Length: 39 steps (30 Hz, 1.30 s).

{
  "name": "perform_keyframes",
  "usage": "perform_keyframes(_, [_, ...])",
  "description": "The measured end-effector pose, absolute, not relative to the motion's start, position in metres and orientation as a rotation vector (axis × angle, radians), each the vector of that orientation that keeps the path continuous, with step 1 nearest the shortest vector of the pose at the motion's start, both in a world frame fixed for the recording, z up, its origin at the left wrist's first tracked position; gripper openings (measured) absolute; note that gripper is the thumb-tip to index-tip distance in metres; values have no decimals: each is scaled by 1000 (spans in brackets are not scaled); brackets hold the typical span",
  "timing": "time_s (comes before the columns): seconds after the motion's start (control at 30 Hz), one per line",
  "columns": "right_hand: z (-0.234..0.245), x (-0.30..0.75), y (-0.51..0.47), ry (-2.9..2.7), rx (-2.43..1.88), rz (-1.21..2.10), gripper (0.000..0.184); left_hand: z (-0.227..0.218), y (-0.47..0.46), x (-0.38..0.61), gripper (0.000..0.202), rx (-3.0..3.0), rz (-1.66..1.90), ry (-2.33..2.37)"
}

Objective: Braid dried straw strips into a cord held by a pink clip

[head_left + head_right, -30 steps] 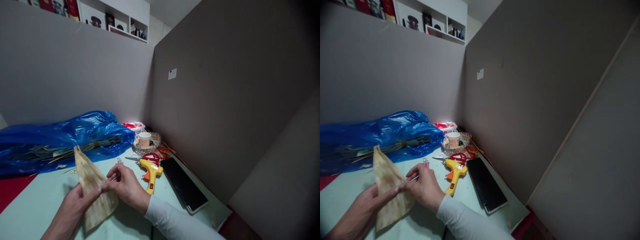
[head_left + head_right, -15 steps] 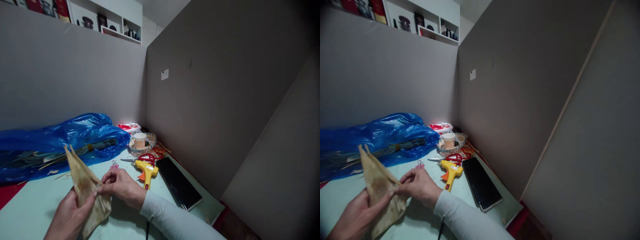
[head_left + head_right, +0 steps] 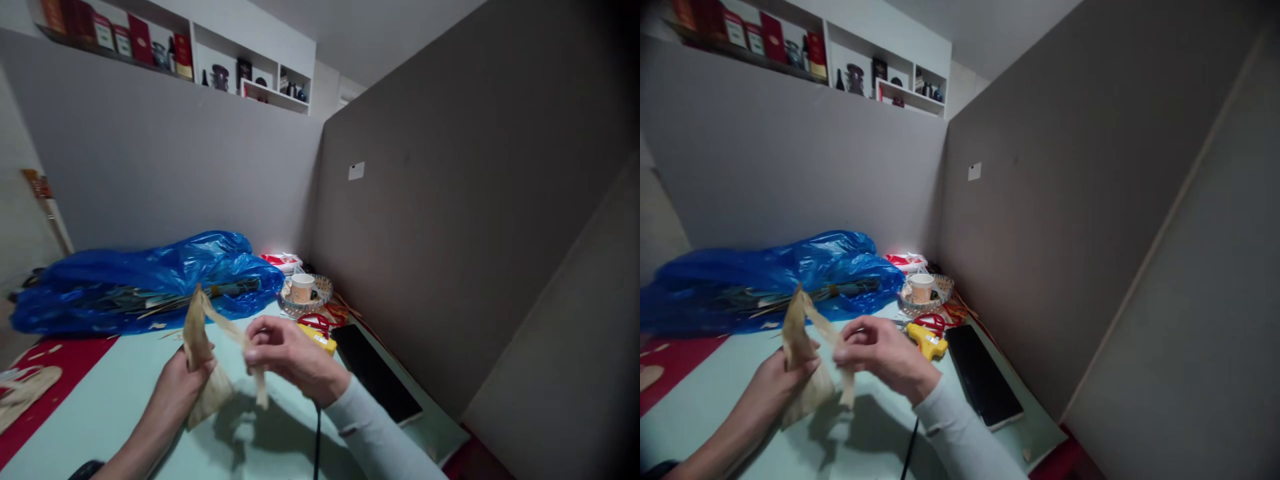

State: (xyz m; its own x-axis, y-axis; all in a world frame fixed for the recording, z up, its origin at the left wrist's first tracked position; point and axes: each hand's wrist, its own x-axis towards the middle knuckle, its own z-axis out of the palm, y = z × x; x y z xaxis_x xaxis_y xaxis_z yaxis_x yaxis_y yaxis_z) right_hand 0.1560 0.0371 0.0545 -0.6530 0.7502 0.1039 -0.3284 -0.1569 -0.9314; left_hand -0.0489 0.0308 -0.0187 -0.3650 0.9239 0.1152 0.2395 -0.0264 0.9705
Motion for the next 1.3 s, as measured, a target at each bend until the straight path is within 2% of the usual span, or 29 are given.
perform_keyframes(0.13, [83, 201, 25, -1353, -412, 1928, 26, -16, 30, -51, 33, 1160, 1475, 1550])
perform_keyframes(0.23, [105, 239, 16, -1376, -470, 1777, 21, -16, 30, -53, 25, 1070, 1476, 1541])
perform_keyframes(0.37, [115, 286, 24, -1537, -848, 1167, 21, -12, 28, -54, 24, 919, 1448, 1537])
perform_keyframes(0.47, [98, 312, 46, -1756, -1249, 439, 18, -7, 24, -50, 30, 885, 1421, 1436])
perform_keyframes(0.57, [78, 313, 60, -1789, -1329, 262, 12, 0, 16, -39, 42, 908, 1373, 1277])
perform_keyframes(0.67, [67, 281, 54, -1888, -1264, 306, 16, 8, 6, -24, 54, 932, 1298, 1170])
perform_keyframes(0.8, [58, 208, 42, -1982, -930, 1005, 26, 9, -3, -5, 63, 984, 1180, 1074])
perform_keyframes(0.97, [38, 154, 50, -1837, -747, 1297, 25, -5, -6, 3, 37, 1091, 1051, 1054])
perform_keyframes(1.17, [23, 153, 58, -1590, -684, 1614, 28, 0, -7, 4, 54, 640, 1099, 949])
perform_keyframes(1.3, [21, 151, 53, -1547, -662, 1703, 30, 0, -7, 6, 41, 518, 1128, 927])
